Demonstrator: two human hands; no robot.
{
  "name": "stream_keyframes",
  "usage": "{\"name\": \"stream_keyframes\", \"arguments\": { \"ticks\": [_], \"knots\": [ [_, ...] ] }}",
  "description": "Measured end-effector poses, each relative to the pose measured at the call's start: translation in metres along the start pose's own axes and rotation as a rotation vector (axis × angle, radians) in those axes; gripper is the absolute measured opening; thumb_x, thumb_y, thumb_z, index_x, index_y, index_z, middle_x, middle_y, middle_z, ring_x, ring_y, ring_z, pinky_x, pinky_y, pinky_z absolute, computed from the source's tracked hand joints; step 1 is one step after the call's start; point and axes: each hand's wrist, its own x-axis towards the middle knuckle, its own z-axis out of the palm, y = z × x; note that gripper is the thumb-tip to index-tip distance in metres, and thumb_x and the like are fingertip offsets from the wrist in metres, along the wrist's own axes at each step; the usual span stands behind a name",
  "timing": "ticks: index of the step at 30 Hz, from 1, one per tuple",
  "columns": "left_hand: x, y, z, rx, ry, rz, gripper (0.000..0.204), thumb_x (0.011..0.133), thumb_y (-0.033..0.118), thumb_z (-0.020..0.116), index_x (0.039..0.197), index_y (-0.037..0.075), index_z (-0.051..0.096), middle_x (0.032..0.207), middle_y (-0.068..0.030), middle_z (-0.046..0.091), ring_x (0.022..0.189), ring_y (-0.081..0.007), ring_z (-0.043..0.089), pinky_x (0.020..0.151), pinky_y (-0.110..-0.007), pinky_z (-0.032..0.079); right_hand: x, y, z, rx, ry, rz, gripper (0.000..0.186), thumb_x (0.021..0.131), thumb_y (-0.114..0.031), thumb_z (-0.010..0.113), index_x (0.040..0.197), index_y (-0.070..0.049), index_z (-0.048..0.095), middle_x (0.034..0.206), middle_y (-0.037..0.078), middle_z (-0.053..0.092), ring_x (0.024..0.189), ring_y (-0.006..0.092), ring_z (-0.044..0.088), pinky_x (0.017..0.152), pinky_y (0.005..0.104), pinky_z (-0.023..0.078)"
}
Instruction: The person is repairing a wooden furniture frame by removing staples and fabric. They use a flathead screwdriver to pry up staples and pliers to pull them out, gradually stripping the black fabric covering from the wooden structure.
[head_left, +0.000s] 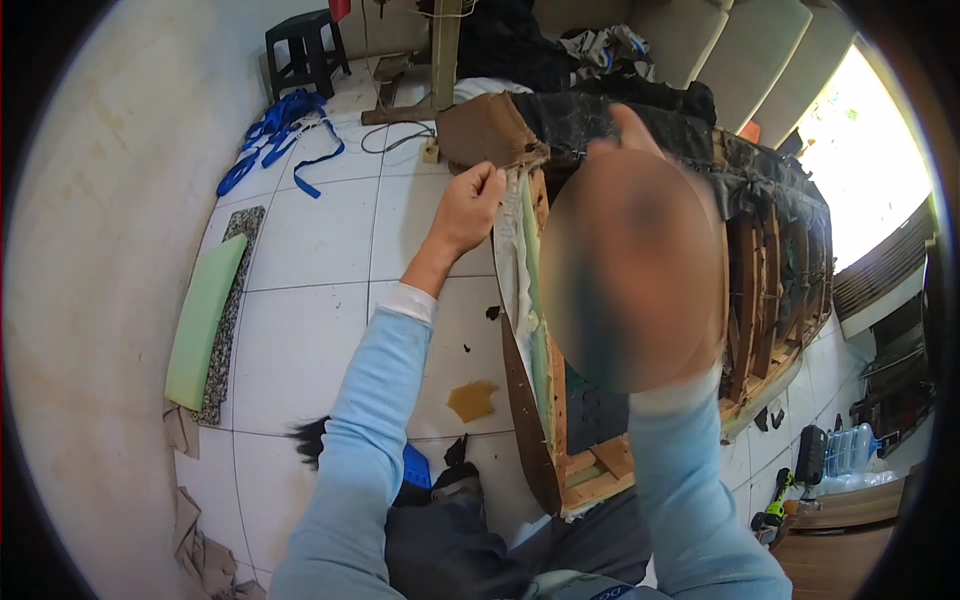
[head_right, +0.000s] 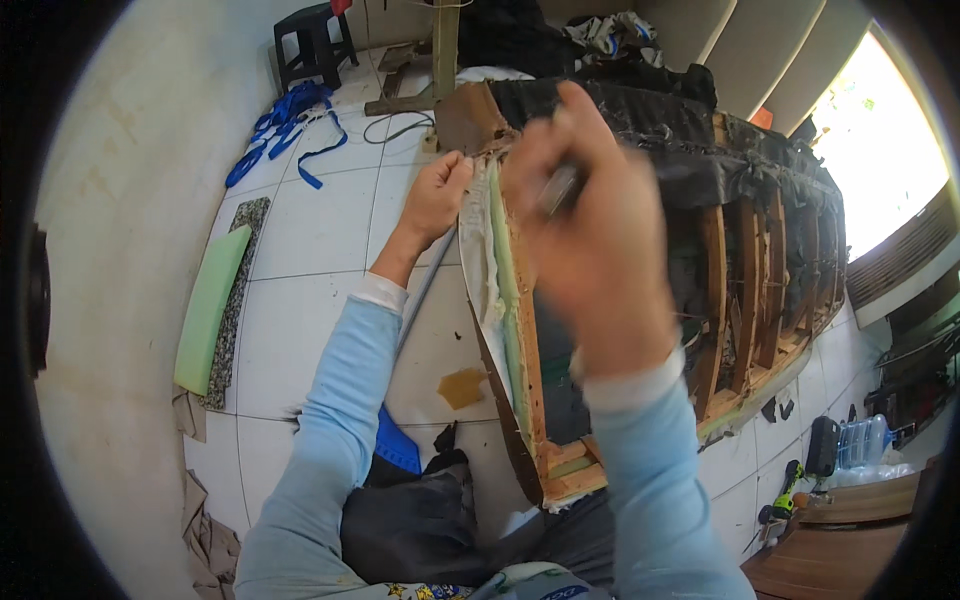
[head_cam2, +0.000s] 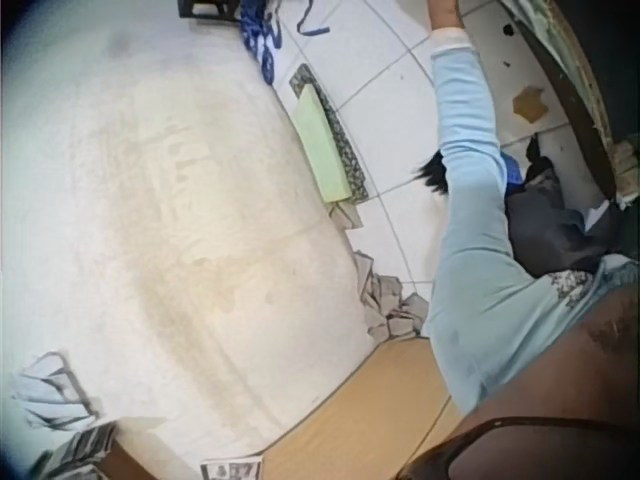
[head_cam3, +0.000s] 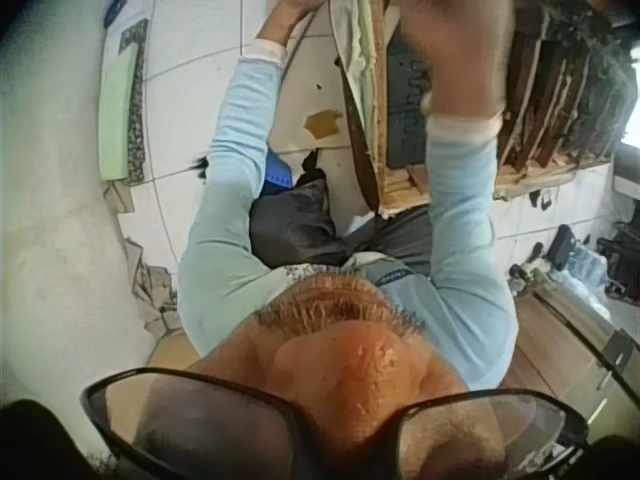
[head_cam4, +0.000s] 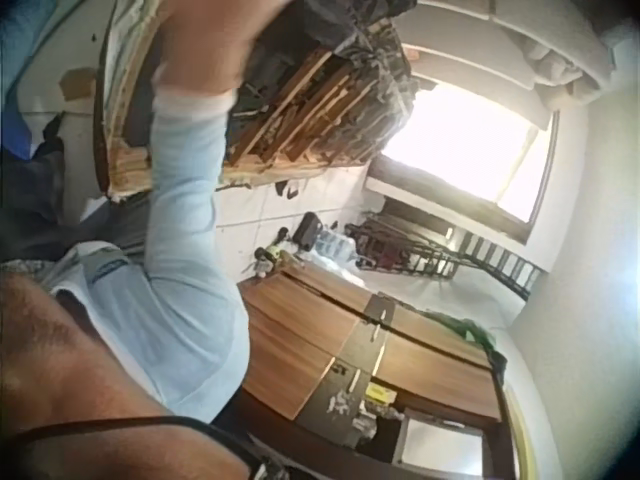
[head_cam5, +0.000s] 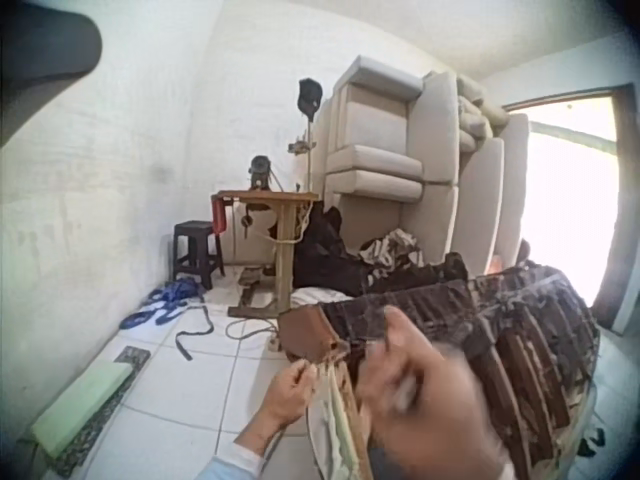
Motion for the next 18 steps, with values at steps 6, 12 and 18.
{"name": "stream_keyframes", "arguments": {
  "ticks": [6, 12, 18],
  "knots": [
    [0.001, 0.062, 0.009, 0.617, 0.189, 0.103, 0.043, 0.094, 0.038, 0.083, 0.109, 0.002, 0.064, 0.091, -0.0133, 0.074, 0.082, -0.0276, 0.072, 0.079, -0.04, 0.058, -0.094, 0.039, -0.071, -0.877, -0.037, -0.264, 0.071, 0.112, -0.008, 0.059, 0.175, -0.007, 0.025, 0.101, 0.005, 0.064, 0.064, 0.0067, 0.054, 0.059, 0.0246, 0.048],
    [0.029, 0.08, 0.02, 0.915, 0.115, 0.165, 0.03, 0.092, 0.024, 0.078, 0.114, 0.005, 0.073, 0.101, -0.0148, 0.078, 0.092, -0.0339, 0.077, 0.084, -0.045, 0.061, -0.057, 0.036, -0.175, -1.225, 0.049, -0.181, 0.055, 0.109, -0.007, 0.066, 0.162, -0.005, 0.051, 0.111, 0.007, 0.072, 0.08, 0.009, 0.065, 0.071, 0.0261, 0.054],
    [0.019, 0.074, 0.024, 1.04, 0.181, 0.406, 0.016, 0.096, 0.016, 0.077, 0.11, 0.008, 0.081, 0.103, -0.0109, 0.079, 0.091, -0.033, 0.077, 0.081, -0.043, 0.061, -0.049, 0.053, -0.169, -1.278, 0.12, -0.285, 0.047, 0.104, -0.013, 0.071, 0.15, -0.002, 0.066, 0.106, 0.014, 0.08, 0.092, 0.0135, 0.072, 0.085, 0.0316, 0.058]
  ]
}}
